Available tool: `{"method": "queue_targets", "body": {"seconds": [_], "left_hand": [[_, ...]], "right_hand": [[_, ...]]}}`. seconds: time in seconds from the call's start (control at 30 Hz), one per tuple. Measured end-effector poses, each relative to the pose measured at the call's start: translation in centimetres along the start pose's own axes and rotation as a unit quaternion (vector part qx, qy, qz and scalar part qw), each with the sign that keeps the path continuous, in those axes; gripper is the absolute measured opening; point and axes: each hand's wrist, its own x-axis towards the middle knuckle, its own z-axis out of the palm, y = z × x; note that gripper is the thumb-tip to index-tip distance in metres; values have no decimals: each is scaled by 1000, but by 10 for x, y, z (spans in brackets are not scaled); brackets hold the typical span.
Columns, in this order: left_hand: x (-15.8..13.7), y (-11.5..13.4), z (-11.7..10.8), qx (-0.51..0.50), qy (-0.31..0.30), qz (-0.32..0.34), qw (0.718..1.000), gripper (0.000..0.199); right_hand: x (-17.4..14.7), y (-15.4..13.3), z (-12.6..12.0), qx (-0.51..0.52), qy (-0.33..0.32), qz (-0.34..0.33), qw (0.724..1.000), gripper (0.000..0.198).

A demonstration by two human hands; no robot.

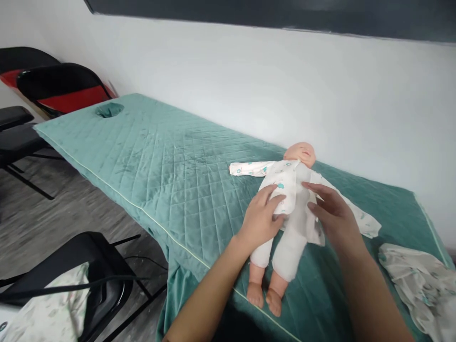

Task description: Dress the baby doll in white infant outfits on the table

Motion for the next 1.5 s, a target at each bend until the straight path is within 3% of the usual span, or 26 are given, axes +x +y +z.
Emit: {"method": "queue_targets", "body": {"seconds": [0.07, 0.2, 0.3, 0.37, 0.43, 0.57, 0.67, 0.77, 0.87, 1.07, 1.3, 1.5], "left_hand": [[-1, -5, 2, -37, 8, 14, 999, 43], [-6, -14, 5, -101, 60, 17, 993, 19], [-10, -17, 4, -103, 97, 40, 989, 12], [-12, -18, 2, -96, 106, 61, 988, 10], [-12, -18, 0, -102, 102, 71, 987, 7], [-12, -18, -1, -127, 76, 74, 986, 12], [-11, -20, 0, -159, 79, 54, 983, 15], [-10, -22, 0, -179, 81, 39, 980, 17], [-9, -24, 1, -170, 66, 46, 982, 17], [-9, -26, 1, -165, 57, 55, 983, 16], [-8, -25, 2, -182, 65, 47, 980, 14], [-11, -24, 2, -209, 102, 0, 973, 13]], "right_hand": [[-8, 0, 8, -67, -10, -4, 998, 48], [-18, 2, 16, -156, 5, -33, 987, 43], [-9, 2, 10, -204, 98, -59, 972, 30], [6, 2, 1, -255, 165, -85, 949, 28], [27, 4, -7, -321, 191, -94, 923, 31], [66, 9, -16, -447, 174, -31, 877, 35], [84, 10, -17, -491, 128, 28, 861, 31], [94, 6, -18, -496, 106, 31, 861, 23], [105, -2, -17, -465, 128, 6, 876, 23], [122, -3, 6, -434, 162, -24, 886, 17], [83, 25, 15, -420, 126, -192, 878, 30], [15, 34, 17, -397, 51, -210, 892, 48]]}}
